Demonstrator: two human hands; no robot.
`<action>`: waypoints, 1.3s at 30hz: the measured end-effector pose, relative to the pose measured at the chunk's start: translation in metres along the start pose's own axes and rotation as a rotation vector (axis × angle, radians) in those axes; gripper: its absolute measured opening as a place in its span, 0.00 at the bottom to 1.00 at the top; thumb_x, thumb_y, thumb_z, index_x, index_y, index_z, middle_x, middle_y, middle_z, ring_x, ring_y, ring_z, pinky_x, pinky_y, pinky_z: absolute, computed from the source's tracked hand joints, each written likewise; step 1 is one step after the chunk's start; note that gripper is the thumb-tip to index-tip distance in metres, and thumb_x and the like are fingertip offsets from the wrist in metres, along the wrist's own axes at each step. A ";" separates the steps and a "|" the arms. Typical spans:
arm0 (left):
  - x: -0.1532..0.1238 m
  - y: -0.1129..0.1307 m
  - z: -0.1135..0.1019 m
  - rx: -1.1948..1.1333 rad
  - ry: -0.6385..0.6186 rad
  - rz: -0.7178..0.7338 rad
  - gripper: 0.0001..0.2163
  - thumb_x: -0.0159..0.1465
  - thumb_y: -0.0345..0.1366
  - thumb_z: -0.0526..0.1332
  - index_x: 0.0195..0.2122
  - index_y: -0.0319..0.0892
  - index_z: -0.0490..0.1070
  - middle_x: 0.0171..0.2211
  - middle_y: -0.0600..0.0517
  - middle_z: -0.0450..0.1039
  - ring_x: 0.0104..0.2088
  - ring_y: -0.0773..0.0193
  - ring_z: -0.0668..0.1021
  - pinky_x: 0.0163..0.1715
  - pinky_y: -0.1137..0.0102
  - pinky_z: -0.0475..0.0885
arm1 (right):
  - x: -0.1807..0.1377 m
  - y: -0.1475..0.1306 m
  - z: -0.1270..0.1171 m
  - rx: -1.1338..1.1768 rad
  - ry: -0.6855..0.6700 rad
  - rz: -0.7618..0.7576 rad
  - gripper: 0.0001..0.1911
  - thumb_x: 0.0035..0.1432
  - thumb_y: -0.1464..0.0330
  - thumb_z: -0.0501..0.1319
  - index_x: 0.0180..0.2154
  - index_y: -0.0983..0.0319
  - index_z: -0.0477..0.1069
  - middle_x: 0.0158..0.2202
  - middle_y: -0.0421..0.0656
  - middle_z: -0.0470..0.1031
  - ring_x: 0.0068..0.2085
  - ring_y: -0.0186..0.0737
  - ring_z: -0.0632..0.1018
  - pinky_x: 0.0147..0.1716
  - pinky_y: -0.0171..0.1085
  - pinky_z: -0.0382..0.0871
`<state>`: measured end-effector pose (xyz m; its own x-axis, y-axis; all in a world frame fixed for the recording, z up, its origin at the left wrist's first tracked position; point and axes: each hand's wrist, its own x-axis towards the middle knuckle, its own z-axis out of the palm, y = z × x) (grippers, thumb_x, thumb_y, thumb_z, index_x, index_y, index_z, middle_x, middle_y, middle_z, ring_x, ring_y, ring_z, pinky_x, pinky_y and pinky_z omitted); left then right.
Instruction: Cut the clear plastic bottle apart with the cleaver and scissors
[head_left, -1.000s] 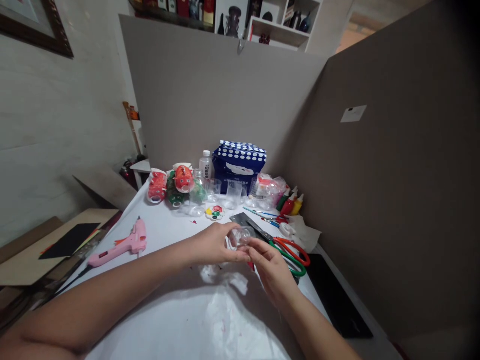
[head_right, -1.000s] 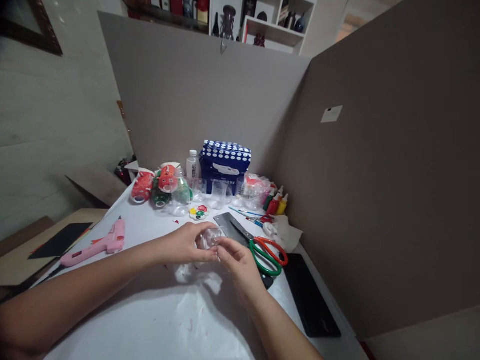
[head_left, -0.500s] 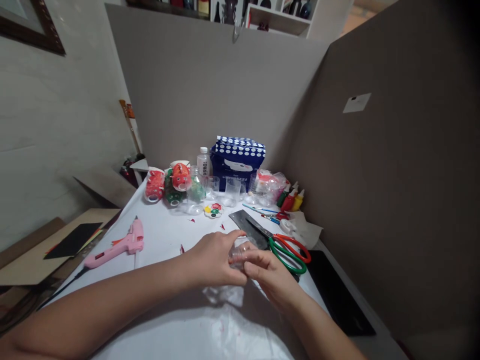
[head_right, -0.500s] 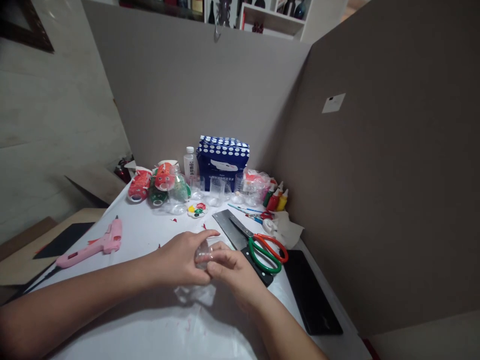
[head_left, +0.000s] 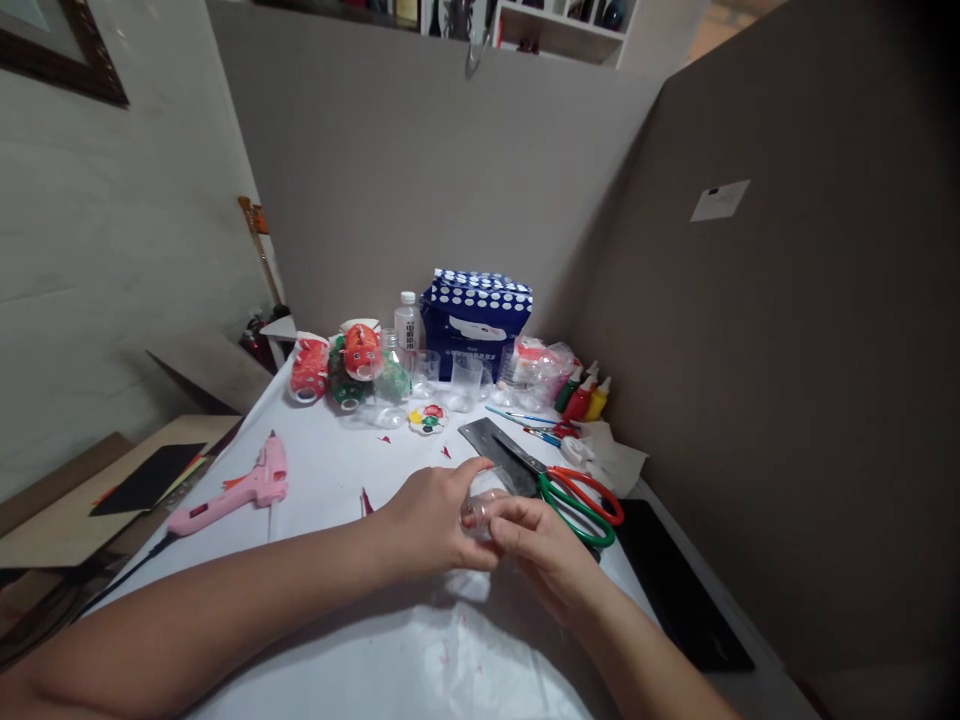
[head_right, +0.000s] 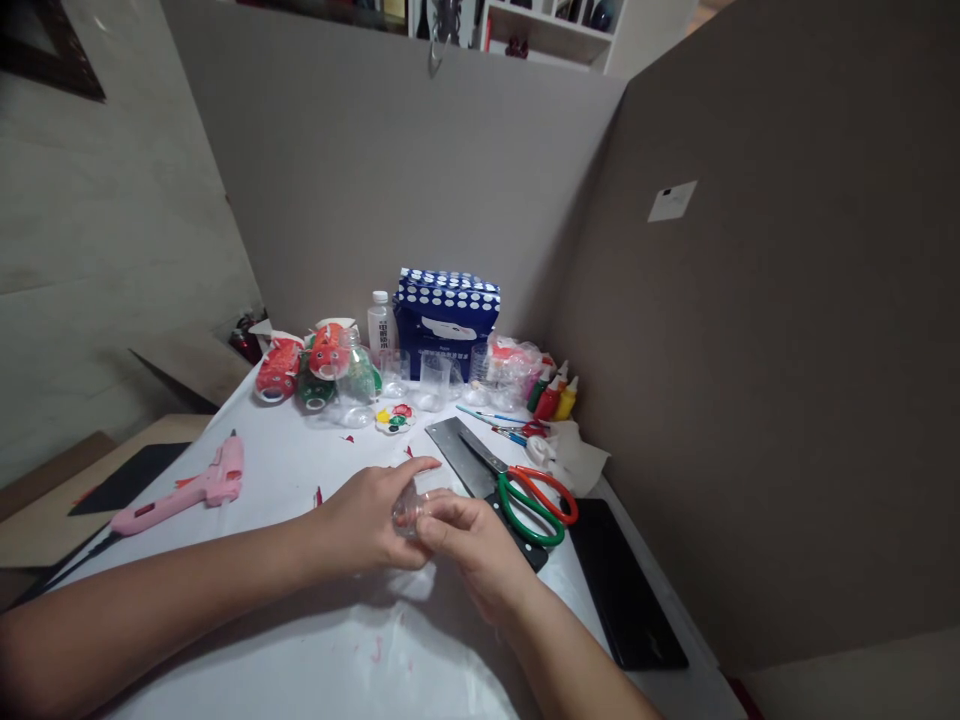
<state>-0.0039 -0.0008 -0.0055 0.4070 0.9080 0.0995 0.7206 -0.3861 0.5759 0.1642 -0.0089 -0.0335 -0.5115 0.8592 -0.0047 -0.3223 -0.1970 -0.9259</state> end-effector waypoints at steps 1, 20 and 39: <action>0.000 -0.001 0.001 0.004 -0.001 0.021 0.39 0.44 0.41 0.67 0.60 0.40 0.60 0.31 0.49 0.77 0.31 0.56 0.78 0.32 0.68 0.69 | 0.000 0.001 -0.001 0.001 -0.019 -0.005 0.12 0.46 0.61 0.71 0.31 0.62 0.80 0.37 0.45 0.75 0.40 0.41 0.75 0.41 0.36 0.66; 0.010 0.002 -0.041 -0.439 -0.561 -0.235 0.31 0.65 0.58 0.44 0.34 0.36 0.76 0.10 0.56 0.64 0.09 0.72 0.56 0.13 0.74 0.53 | 0.005 0.000 -0.009 -0.012 0.003 -0.193 0.13 0.52 0.56 0.66 0.35 0.57 0.80 0.40 0.45 0.76 0.43 0.45 0.73 0.48 0.43 0.62; 0.007 -0.002 -0.041 -0.217 -0.542 -0.206 0.19 0.63 0.43 0.48 0.20 0.40 0.66 0.13 0.56 0.59 0.16 0.69 0.62 0.21 0.73 0.59 | 0.007 0.008 -0.006 -0.116 0.116 -0.090 0.13 0.45 0.59 0.72 0.33 0.59 0.80 0.36 0.45 0.79 0.40 0.44 0.76 0.45 0.43 0.66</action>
<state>-0.0252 0.0126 0.0269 0.5400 0.7267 -0.4247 0.7072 -0.1181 0.6970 0.1633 -0.0013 -0.0430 -0.3869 0.9211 0.0429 -0.2652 -0.0666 -0.9619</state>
